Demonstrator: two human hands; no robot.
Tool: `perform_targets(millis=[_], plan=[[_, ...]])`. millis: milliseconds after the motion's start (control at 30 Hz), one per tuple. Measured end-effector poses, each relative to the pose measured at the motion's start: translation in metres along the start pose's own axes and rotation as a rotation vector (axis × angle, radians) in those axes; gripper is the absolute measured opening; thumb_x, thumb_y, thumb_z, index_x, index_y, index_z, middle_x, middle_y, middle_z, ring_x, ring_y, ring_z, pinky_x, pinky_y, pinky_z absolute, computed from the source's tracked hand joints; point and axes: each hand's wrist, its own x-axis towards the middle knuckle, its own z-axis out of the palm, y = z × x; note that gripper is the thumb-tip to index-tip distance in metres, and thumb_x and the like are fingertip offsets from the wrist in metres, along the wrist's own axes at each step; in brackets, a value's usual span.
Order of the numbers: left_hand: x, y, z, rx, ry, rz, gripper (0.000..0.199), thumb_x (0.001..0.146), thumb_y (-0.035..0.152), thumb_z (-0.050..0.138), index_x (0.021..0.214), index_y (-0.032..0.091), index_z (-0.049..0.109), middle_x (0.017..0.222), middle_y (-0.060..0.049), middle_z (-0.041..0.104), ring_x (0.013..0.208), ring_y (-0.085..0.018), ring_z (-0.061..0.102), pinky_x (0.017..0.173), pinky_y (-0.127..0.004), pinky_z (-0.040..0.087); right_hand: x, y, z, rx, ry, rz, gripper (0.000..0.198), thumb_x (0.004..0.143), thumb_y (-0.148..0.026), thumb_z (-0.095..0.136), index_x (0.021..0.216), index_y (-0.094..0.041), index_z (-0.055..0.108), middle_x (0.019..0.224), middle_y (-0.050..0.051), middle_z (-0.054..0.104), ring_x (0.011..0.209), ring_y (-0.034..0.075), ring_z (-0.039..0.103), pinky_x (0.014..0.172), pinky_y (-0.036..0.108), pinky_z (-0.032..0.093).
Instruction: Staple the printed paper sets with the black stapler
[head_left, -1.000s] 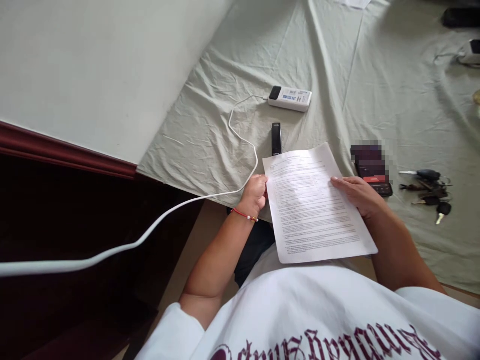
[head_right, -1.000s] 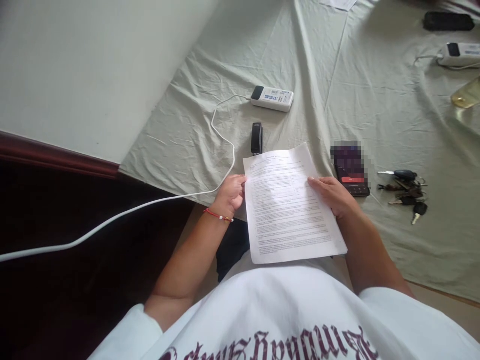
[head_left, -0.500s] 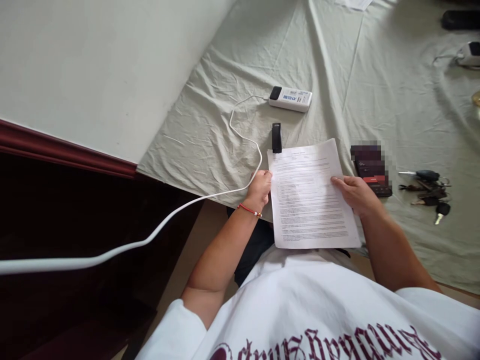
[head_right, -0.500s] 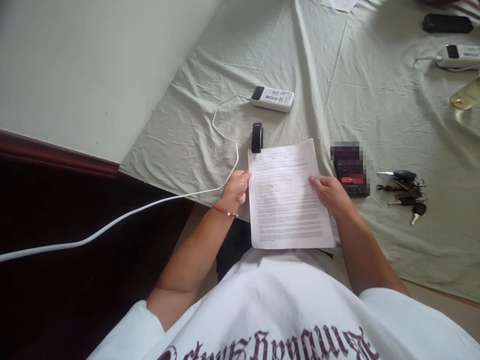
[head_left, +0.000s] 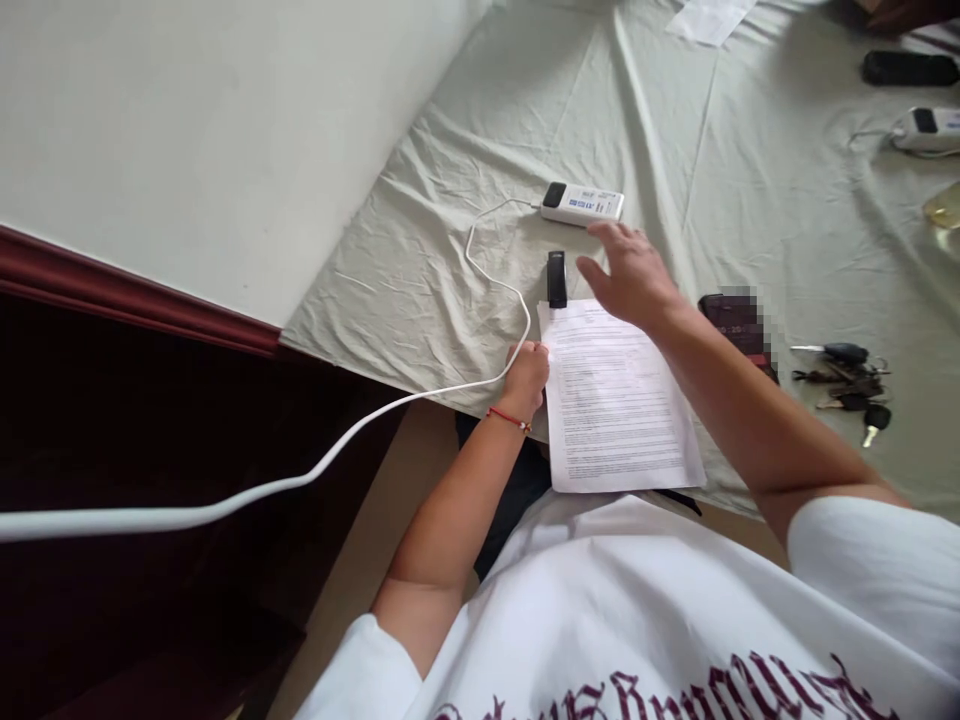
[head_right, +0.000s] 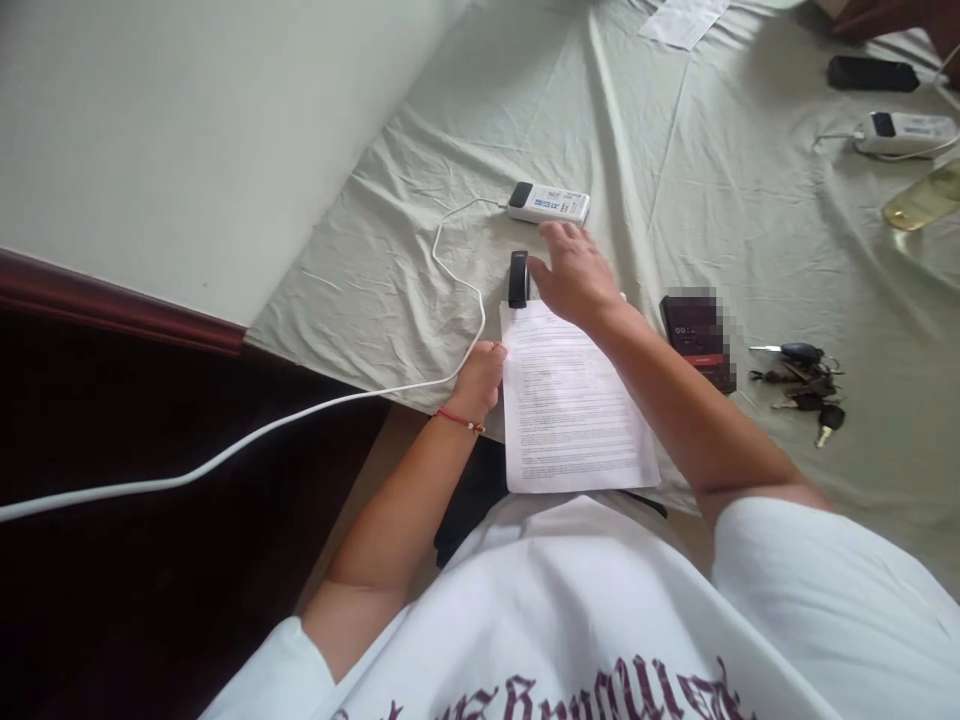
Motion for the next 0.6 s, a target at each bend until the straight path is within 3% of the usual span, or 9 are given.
perform_targets(millis=[133,267,433,600], plan=[[-0.007,0.008,0.002,0.108,0.030,0.017,0.044,0.091,0.001,0.050,0.053,0.020,0.040,0.054,0.005,0.033,0.057,-0.010,0.028,0.058,-0.027,0.025,0.063,-0.020,0.041,0.010,-0.103,-0.017,0.065,0.101,-0.039,0.047,0.159,-0.009,0.041,0.170,0.019,0.035,0.157,0.043,0.029,0.126,0.066,0.025],[-0.009,0.010,0.003,0.170,0.015,0.034,0.046,0.091,0.000,0.049,0.051,0.020,0.037,0.053,0.004,0.031,0.058,-0.009,0.029,0.057,-0.027,0.022,0.105,-0.022,0.080,-0.014,-0.119,-0.052,0.065,0.101,-0.041,0.045,0.158,-0.008,0.043,0.171,0.019,0.033,0.159,0.042,0.025,0.127,0.065,0.018],[-0.008,0.007,0.002,0.187,0.030,0.016,0.043,0.093,0.006,0.050,0.053,0.019,0.044,0.053,0.004,0.038,0.054,-0.010,0.033,0.058,-0.029,0.023,0.110,-0.019,0.108,-0.102,-0.173,-0.060,0.062,0.103,-0.042,0.040,0.156,-0.011,0.047,0.170,0.018,0.036,0.160,0.040,0.024,0.126,0.071,0.010],[-0.009,0.009,0.002,0.155,0.044,-0.004,0.040,0.091,0.009,0.058,0.052,0.019,0.052,0.052,0.003,0.047,0.052,-0.011,0.039,0.057,-0.029,0.027,0.094,-0.019,0.113,-0.129,-0.063,-0.108,0.054,0.106,-0.040,0.034,0.148,-0.015,0.056,0.162,0.017,0.049,0.157,0.036,0.032,0.127,0.068,0.014]])
